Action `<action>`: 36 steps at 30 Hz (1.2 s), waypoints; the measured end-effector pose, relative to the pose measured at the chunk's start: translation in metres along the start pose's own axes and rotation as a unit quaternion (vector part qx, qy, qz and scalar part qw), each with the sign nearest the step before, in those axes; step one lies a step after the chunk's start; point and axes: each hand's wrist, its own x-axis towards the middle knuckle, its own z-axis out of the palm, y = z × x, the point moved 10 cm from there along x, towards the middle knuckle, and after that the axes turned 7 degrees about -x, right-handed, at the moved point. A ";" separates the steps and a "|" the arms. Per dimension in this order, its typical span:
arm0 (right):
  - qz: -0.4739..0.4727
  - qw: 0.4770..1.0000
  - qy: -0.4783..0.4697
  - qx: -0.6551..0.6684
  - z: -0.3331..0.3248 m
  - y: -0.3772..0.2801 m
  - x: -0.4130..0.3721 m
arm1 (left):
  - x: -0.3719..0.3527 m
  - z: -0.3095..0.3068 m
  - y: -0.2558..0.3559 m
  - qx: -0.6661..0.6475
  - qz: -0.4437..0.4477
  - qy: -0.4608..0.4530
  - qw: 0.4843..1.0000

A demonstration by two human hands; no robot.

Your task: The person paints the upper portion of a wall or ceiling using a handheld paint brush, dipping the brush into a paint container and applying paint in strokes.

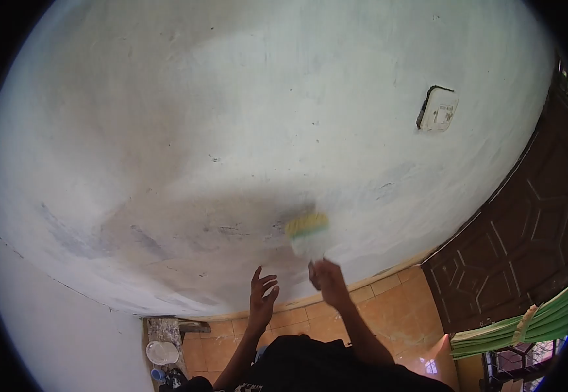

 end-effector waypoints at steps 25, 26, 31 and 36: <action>0.007 0.998 0.004 0.062 0.020 0.046 0.018 | -0.004 0.019 0.014 0.023 0.009 -0.005 1.000; 0.044 0.998 -0.002 0.034 0.024 0.076 0.004 | -0.005 0.017 0.013 0.017 0.008 0.002 1.000; 0.035 0.995 0.022 0.093 0.021 0.042 -0.012 | -0.013 0.008 0.008 0.038 -0.012 0.006 0.999; -0.044 0.990 0.016 0.130 -0.005 -0.033 0.040 | -0.015 0.012 0.009 0.029 -0.023 -0.004 0.999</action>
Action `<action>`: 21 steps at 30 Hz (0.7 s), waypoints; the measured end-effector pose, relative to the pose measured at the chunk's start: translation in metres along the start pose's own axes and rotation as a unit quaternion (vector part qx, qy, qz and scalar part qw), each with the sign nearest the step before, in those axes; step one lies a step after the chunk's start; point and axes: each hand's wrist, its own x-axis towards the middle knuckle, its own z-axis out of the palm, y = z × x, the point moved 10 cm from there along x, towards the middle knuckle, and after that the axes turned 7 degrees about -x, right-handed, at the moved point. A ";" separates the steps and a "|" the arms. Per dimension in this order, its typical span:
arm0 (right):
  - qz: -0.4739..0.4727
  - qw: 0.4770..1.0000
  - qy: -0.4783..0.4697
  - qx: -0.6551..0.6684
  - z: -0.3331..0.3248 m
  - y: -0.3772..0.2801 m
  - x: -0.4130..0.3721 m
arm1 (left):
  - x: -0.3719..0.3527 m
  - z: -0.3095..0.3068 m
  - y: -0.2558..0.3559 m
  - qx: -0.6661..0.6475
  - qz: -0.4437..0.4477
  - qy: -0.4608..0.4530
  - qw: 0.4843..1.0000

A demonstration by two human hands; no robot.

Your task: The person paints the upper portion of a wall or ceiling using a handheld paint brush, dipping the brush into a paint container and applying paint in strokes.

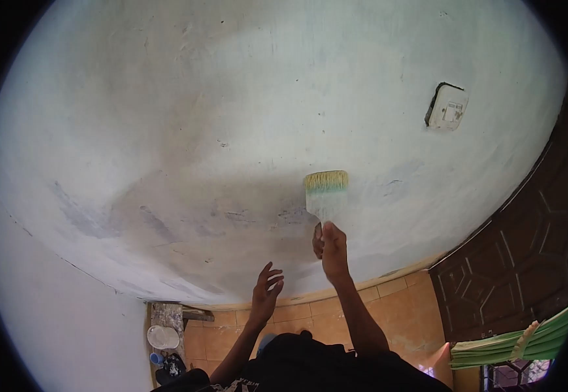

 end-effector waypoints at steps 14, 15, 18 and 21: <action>-0.030 0.998 0.049 -0.033 0.003 -0.022 -0.031 | -0.015 -0.034 -0.002 0.006 -0.028 -0.035 0.999; -0.010 0.998 0.052 -0.026 0.001 -0.026 -0.020 | -0.017 -0.034 0.000 0.005 -0.030 -0.037 0.999; 0.027 0.997 0.067 -0.036 -0.004 -0.013 -0.013 | -0.021 -0.039 0.003 0.000 -0.027 -0.036 0.999; 0.020 0.982 0.096 -0.161 -0.034 0.119 -0.044 | -0.030 -0.047 -0.002 -0.014 -0.023 -0.027 0.999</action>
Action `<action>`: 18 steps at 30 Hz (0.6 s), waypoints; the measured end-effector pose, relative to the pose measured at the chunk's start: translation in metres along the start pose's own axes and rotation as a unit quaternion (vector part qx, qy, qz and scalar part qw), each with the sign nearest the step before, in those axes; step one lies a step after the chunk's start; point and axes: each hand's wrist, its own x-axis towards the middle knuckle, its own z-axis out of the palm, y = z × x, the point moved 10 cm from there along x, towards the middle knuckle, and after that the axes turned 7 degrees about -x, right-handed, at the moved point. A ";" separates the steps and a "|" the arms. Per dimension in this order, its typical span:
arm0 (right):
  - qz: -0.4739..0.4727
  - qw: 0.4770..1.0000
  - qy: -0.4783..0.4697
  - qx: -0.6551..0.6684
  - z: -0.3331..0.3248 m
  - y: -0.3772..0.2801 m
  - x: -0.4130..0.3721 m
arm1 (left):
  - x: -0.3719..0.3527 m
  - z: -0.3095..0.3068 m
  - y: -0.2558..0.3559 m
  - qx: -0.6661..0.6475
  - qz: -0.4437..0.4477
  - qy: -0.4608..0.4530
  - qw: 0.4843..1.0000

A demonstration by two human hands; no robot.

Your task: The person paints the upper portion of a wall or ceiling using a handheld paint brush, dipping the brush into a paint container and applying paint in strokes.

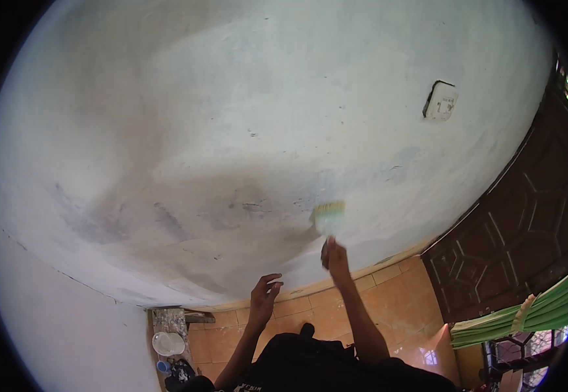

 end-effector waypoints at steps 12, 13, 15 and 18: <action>0.027 0.996 -0.017 0.080 -0.025 -0.134 0.028 | -0.021 -0.012 -0.016 -0.007 -0.023 -0.029 0.999; -0.011 0.995 -0.049 0.084 -0.021 -0.097 0.031 | -0.020 -0.008 -0.015 -0.008 -0.016 -0.033 0.999; -0.013 0.998 -0.035 0.049 -0.011 -0.027 0.009 | -0.021 -0.003 -0.011 -0.010 -0.002 -0.040 0.999; 0.090 0.994 -0.021 0.051 0.004 0.020 -0.038 | -0.023 -0.003 -0.004 -0.016 0.017 -0.039 0.999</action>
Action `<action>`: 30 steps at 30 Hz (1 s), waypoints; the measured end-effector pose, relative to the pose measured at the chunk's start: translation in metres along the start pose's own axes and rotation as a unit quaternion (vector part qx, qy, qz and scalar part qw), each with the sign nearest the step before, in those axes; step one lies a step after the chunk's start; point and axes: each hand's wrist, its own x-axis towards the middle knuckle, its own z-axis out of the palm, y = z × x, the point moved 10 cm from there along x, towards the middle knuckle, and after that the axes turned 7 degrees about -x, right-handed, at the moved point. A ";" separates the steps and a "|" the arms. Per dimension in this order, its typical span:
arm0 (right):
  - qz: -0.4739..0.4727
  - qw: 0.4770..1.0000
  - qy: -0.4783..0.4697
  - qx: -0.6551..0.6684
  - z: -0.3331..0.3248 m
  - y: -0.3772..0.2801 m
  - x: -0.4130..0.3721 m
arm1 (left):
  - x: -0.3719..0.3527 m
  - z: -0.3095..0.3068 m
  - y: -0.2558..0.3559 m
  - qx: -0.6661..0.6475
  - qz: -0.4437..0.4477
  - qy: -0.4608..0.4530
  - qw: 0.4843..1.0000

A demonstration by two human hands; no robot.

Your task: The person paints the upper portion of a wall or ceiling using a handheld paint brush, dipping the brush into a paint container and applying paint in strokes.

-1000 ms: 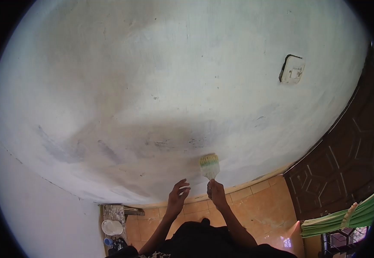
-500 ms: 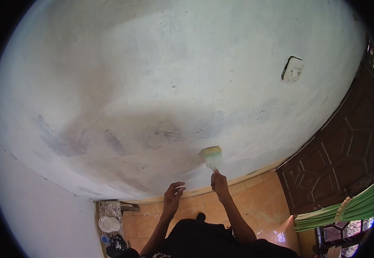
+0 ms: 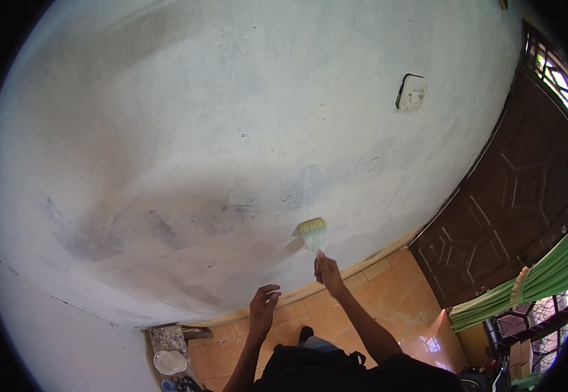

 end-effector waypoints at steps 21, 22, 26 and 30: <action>-0.118 0.992 0.041 -0.023 -0.050 -0.129 0.003 | 0.006 0.028 -0.025 0.040 -0.055 -0.025 0.997; -0.126 0.991 0.038 -0.011 -0.058 -0.164 0.012 | 0.010 0.035 -0.023 0.042 -0.054 -0.030 0.997; -0.126 0.992 0.024 0.017 -0.086 -0.201 0.059 | 0.041 0.076 -0.017 0.035 -0.032 -0.054 0.997; -0.118 0.993 0.016 -0.001 -0.091 -0.098 0.058 | 0.070 0.114 -0.015 0.026 -0.016 -0.057 0.998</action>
